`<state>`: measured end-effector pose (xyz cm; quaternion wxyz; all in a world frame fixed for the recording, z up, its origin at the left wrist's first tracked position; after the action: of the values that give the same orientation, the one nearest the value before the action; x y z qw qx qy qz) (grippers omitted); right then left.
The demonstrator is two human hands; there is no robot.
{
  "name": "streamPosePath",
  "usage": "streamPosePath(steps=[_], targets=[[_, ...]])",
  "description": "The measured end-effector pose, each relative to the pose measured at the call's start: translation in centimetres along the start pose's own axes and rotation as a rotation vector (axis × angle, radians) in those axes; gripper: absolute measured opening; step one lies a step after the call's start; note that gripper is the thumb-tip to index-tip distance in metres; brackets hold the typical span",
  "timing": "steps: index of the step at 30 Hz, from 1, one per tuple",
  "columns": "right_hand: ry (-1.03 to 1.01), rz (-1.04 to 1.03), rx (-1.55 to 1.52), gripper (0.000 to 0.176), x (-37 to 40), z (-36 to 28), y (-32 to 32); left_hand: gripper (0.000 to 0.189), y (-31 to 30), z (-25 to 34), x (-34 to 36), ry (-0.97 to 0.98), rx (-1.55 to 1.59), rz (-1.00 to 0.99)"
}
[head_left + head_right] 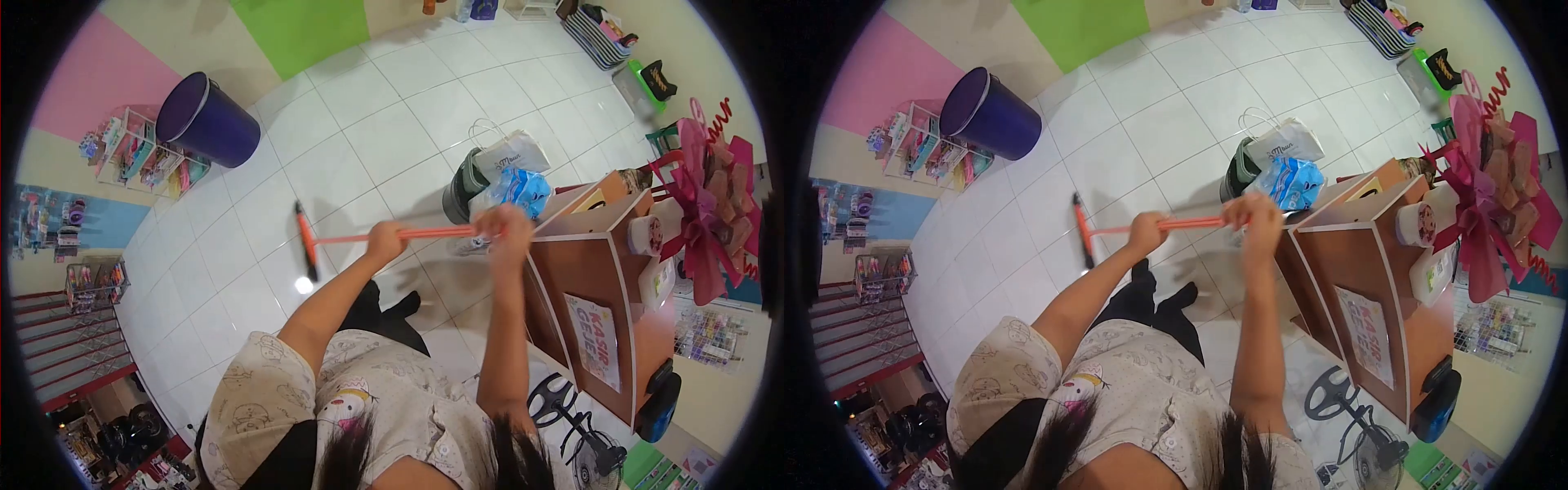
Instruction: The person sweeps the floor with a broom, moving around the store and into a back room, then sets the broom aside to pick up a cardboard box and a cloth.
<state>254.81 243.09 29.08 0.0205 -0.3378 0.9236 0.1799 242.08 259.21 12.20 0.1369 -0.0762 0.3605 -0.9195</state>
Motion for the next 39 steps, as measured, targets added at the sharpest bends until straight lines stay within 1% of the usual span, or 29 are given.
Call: streamPosePath(steps=[1, 2, 4, 7, 10, 11, 13, 15, 17, 18, 19, 20, 21, 23, 26, 27, 32, 36, 37, 39], targets=[[-0.073, -0.005, -0.002, 0.034, -1.3, -3.2, 0.4, 0.025, -0.1, 2.1, -2.5, 0.071, 0.012, 0.006], [-0.102, -0.040, 0.051, 0.034, -2.1, -6.4, 1.5, 0.022, -0.1, 4.1, -4.7, 0.141, 0.025, 0.010], [-0.175, -0.106, 0.163, 0.033, -3.5, -11.3, 3.3, 0.022, -1.2, 8.5, -8.2, 0.284, 0.208, 0.020], [-0.294, -0.200, 0.239, 0.030, -4.2, -13.9, 5.7, 0.018, -2.0, 12.0, -12.0, 0.305, 0.222, -0.135], [-0.286, -0.267, 0.328, 0.026, -5.1, -14.8, 7.4, 0.029, -4.5, 14.1, -13.5, 0.355, 0.300, -0.182], [-0.266, -0.283, 0.289, 0.026, -5.8, -14.6, 7.8, 0.029, -4.4, 13.5, -14.4, 0.423, 0.319, -0.170], [-0.238, -0.311, 0.213, 0.025, -7.5, -13.6, 8.3, 0.031, -5.3, 12.0, -15.7, 0.409, 0.264, -0.241], [-0.199, -0.308, 0.123, 0.025, -9.6, -11.7, 8.2, 0.034, -7.3, 10.5, -16.8, 0.397, 0.190, -0.214], [-0.170, -0.303, 0.082, 0.026, -12.5, -10.0, 8.4, 0.038, -7.2, 6.3, -19.2, 0.443, 0.194, -0.326], [-0.151, -0.294, 0.082, 0.027, -14.0, -9.0, 8.8, 0.036, -9.3, 6.2, -19.7, 0.390, 0.127, -0.362], [-0.130, -0.287, 0.081, 0.028, -15.6, -8.1, 9.3, 0.033, -10.1, 4.4, -20.8, 0.380, 0.117, -0.398], [-0.105, -0.276, 0.059, 0.029, -17.5, -7.1, 9.7, 0.029, -10.9, 2.4, -21.8, 0.329, 0.079, -0.412], [-0.073, -0.265, 0.034, 0.031, -19.3, -6.1, 10.4, 0.024, -12.4, 1.4, -22.6, 0.326, 0.071, -0.375], [-0.024, -0.265, -0.002, 0.035, -22.5, -4.6, 11.2, 0.022, -14.3, -1.6, -24.8, 0.277, 0.046, -0.336], [0.002, -0.289, -0.020, 0.041, -26.7, -3.4, 11.5, 0.023, -16.9, -3.7, -28.1, 0.248, 0.034, -0.340], [-0.003, -0.280, -0.026, 0.042, -28.0, -3.3, 11.3, 0.024, -17.4, -3.7, -29.4, 0.213, 0.029, -0.374], [-0.036, -0.249, -0.075, 0.043, -34.1, -3.0, 8.0, 0.024, -17.9, -2.5, -37.2, 0.259, -0.007, -0.412], [-0.069, -0.195, -0.021, 0.041, -39.5, -4.4, 3.4, 0.023, -16.1, -0.5, -45.1, 0.344, 0.020, -0.499], [-0.076, -0.181, -0.012, 0.041, -41.0, -4.7, 2.1, 0.022, -15.6, 0.2, -47.1, 0.350, 0.055, -0.491], [-0.107, -0.158, 0.011, 0.041, -44.6, -5.5, -0.7, 0.025, -14.8, 1.5, -51.5, 0.325, 0.027, -0.536]])
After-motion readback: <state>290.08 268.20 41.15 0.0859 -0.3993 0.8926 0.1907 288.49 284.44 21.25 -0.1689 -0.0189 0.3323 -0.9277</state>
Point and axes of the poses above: each hand's wrist, its own x-axis away from the middle knuckle, its own y-axis out of the palm, z = x × y, the point moved 6 cm from there along -x, towards the middle knuckle, and after that the axes turned 13 degrees about -z, right-handed, at the moved point
